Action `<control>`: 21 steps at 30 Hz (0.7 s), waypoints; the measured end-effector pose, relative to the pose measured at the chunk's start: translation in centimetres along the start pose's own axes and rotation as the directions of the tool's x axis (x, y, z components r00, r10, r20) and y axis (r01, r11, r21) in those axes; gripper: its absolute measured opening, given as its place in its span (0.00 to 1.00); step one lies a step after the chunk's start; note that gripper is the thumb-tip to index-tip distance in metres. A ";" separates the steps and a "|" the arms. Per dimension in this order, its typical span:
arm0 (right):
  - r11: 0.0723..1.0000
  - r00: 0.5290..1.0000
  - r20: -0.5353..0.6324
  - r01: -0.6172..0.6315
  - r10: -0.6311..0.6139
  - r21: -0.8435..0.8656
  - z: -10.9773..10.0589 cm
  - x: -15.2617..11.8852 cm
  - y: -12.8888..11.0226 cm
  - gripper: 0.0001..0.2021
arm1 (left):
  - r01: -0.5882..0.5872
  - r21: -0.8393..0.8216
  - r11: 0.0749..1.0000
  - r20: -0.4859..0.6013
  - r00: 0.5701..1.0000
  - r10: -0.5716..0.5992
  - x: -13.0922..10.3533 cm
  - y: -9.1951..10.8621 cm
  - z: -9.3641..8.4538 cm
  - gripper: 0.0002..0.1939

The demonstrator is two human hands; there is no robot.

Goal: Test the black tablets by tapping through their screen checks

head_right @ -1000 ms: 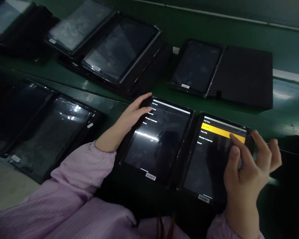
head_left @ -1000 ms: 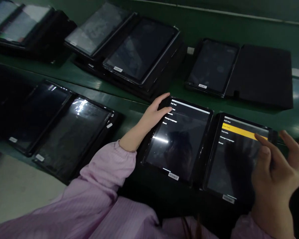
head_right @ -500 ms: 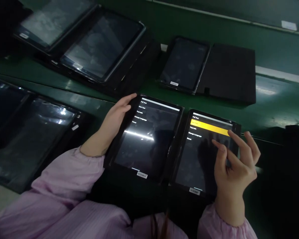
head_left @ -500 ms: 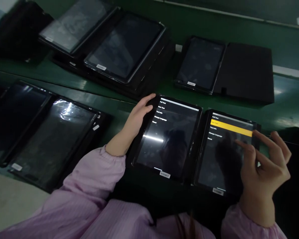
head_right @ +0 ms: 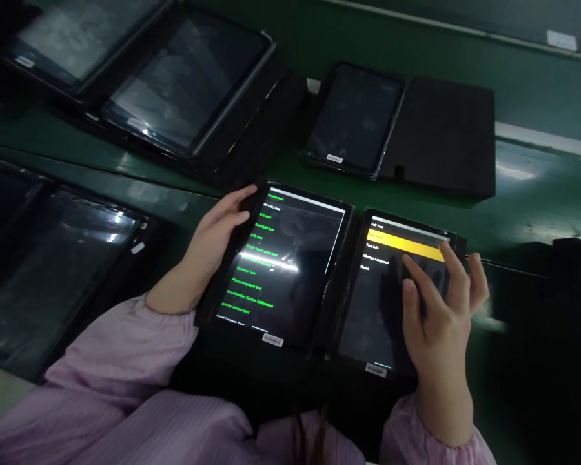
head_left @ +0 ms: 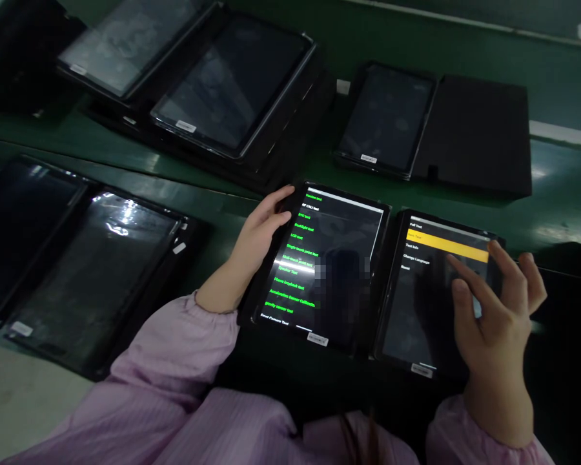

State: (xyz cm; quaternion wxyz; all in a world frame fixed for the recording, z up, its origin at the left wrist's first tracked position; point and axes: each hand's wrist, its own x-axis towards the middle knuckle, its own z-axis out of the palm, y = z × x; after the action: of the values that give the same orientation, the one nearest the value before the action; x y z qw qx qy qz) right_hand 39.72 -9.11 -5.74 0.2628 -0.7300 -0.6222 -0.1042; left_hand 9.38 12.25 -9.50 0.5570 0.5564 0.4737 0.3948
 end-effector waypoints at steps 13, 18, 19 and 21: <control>0.999 0.998 0.054 -0.036 0.036 -0.014 0.9 1.2 0.3 0.18 | -0.006 0.063 0.998 -0.017 1.000 0.007 0.0 0.3 0.0 0.24; 0.998 0.997 0.063 -0.055 0.054 0.007 0.9 1.1 0.1 0.18 | -0.011 0.086 0.996 -0.016 1.000 0.013 0.1 0.2 0.0 0.24; 0.998 0.997 0.053 -0.058 0.057 0.011 0.9 1.1 0.2 0.19 | -0.013 0.091 0.996 -0.019 1.000 0.015 0.0 0.2 0.0 0.24; 0.998 0.998 0.031 -0.057 0.057 0.011 0.9 1.0 0.2 0.18 | -0.016 0.096 0.995 -0.021 1.000 0.018 0.0 0.3 0.0 0.24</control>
State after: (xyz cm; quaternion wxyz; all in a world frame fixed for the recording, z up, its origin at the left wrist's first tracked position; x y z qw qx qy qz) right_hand 39.99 -7.80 -6.03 0.2603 -0.7474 -0.6058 -0.0820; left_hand 9.45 12.26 -9.24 0.5211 0.5821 0.4933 0.3824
